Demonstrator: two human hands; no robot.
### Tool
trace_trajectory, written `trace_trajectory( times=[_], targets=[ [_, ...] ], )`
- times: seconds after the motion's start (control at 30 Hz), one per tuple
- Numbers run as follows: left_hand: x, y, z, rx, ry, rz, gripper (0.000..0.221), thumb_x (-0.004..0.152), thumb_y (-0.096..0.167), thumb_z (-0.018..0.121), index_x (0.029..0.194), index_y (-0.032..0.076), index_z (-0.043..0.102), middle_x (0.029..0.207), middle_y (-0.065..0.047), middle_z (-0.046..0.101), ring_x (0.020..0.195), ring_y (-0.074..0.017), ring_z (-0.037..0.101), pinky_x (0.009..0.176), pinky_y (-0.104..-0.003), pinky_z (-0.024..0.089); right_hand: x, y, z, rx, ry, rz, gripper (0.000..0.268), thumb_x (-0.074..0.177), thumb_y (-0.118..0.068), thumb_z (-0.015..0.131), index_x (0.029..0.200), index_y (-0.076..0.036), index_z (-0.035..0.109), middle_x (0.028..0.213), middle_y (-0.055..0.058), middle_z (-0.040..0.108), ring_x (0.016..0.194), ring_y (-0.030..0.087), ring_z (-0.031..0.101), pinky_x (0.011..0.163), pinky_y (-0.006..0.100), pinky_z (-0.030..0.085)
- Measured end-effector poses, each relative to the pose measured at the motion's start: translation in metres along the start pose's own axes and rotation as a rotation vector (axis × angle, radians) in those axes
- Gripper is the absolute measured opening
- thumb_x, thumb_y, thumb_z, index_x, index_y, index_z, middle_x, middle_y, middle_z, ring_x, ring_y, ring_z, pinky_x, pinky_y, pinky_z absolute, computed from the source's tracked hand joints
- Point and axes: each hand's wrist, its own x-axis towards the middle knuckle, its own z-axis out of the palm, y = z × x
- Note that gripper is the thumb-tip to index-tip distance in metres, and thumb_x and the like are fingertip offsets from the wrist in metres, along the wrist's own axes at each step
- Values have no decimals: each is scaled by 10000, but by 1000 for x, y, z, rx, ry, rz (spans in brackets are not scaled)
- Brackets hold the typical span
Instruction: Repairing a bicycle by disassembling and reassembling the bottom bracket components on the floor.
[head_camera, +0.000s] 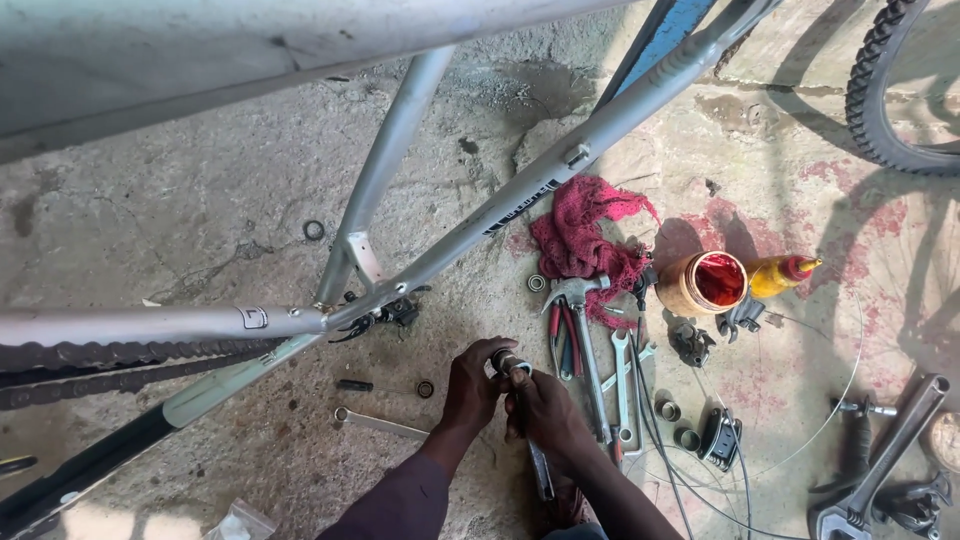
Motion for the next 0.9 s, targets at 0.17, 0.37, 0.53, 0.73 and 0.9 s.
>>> trace_trajectory(
  times=[0.17,0.37,0.53,0.73,0.9],
  targets=[
    [-10,-10,-7,100,14,-31,562,759,-29,688,1306,80,612,1179,-117,702,997,-257,684,876,-383,537,22,15,7,117,-61,31,475,1060,-367,471,1044,74,645,719,120,603,510,217,645,474,341,532],
    [-41,2,-16,-362,316,-588,341,990,281,447,1128,10,602,949,-117,613,792,-208,578,714,-367,504,29,4,31,314,-8,152,413,1077,-318,511,994,72,616,781,142,604,579,230,619,545,359,529],
    [-55,88,-22,-494,92,-913,594,1001,487,397,1305,-8,522,1082,-188,609,760,-287,658,670,-431,545,34,-1,39,45,23,80,551,1035,-471,453,1120,27,673,966,116,689,813,179,581,762,357,513],
    [-45,88,-18,-442,76,-878,404,1085,369,403,1229,29,568,800,-157,657,447,-189,478,415,-352,373,24,-33,29,263,93,174,484,1084,-429,456,992,-3,668,715,97,609,551,155,491,478,320,346],
    [-47,98,-24,-420,51,-884,200,1071,233,548,1168,58,536,747,-122,658,447,-172,494,426,-324,393,13,-47,22,396,-61,162,489,1082,-396,484,938,49,627,827,170,668,603,212,522,568,360,433]
  ],
)
